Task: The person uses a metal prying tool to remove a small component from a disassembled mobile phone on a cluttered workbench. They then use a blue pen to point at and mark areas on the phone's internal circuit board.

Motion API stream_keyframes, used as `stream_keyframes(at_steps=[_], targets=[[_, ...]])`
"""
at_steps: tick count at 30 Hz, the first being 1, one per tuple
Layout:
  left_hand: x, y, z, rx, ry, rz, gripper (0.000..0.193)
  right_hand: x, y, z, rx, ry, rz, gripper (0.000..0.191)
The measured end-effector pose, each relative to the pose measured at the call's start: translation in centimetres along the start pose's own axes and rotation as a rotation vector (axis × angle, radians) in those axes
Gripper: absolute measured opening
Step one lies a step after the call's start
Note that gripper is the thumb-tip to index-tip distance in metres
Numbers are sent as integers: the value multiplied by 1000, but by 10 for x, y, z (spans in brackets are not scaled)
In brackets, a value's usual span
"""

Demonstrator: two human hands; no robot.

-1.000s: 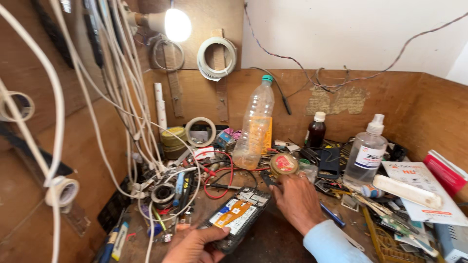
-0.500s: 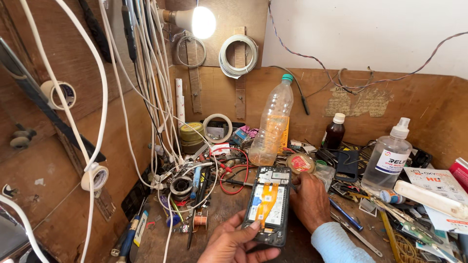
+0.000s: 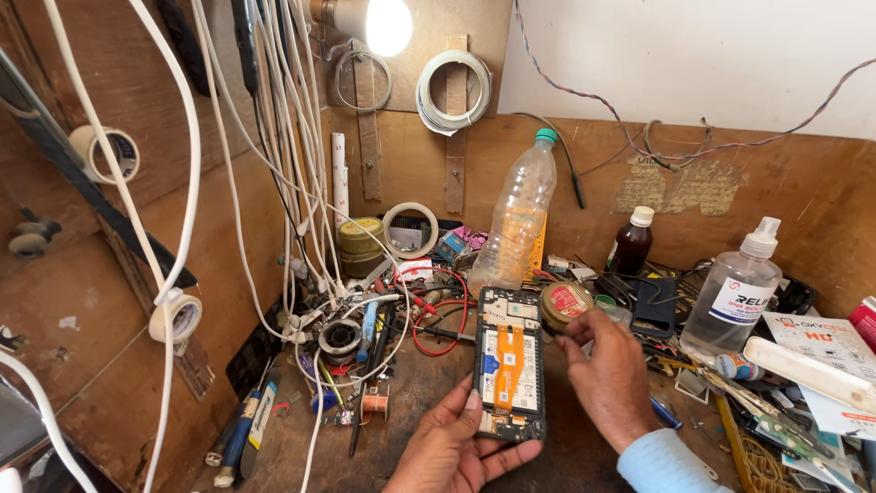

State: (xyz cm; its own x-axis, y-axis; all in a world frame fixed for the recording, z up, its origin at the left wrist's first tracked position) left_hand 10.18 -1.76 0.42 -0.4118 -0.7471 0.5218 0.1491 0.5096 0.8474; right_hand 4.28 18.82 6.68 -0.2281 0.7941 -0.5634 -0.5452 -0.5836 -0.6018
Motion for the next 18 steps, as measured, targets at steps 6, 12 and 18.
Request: stream_keyframes(at_steps=[6, 12, 18], targets=[[-1, 0, 7, 16, 5, -4, 45, -4, -22, 14, 36, 81, 51, 16], [-2, -1, 16, 48, -11, 3, 46, -10, -40, -1, 206, -212, 26, 15], [-6, -8, 21, 135, -43, -7, 47, -11, -53, -23, 350, -545, -80, 15]])
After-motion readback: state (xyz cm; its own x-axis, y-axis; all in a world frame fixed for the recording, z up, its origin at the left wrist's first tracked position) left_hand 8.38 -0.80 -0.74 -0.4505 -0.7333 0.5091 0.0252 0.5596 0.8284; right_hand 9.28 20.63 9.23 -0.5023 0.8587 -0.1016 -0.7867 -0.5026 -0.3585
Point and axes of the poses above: each hand's wrist, its own z-axis towards the middle knuckle, its own y-axis out of the palm, x = y × z, the point moved 1 cm from there along z, towards the middle knuckle, and after that the axes turned 1 degree about -z, right-handed, at the moved point
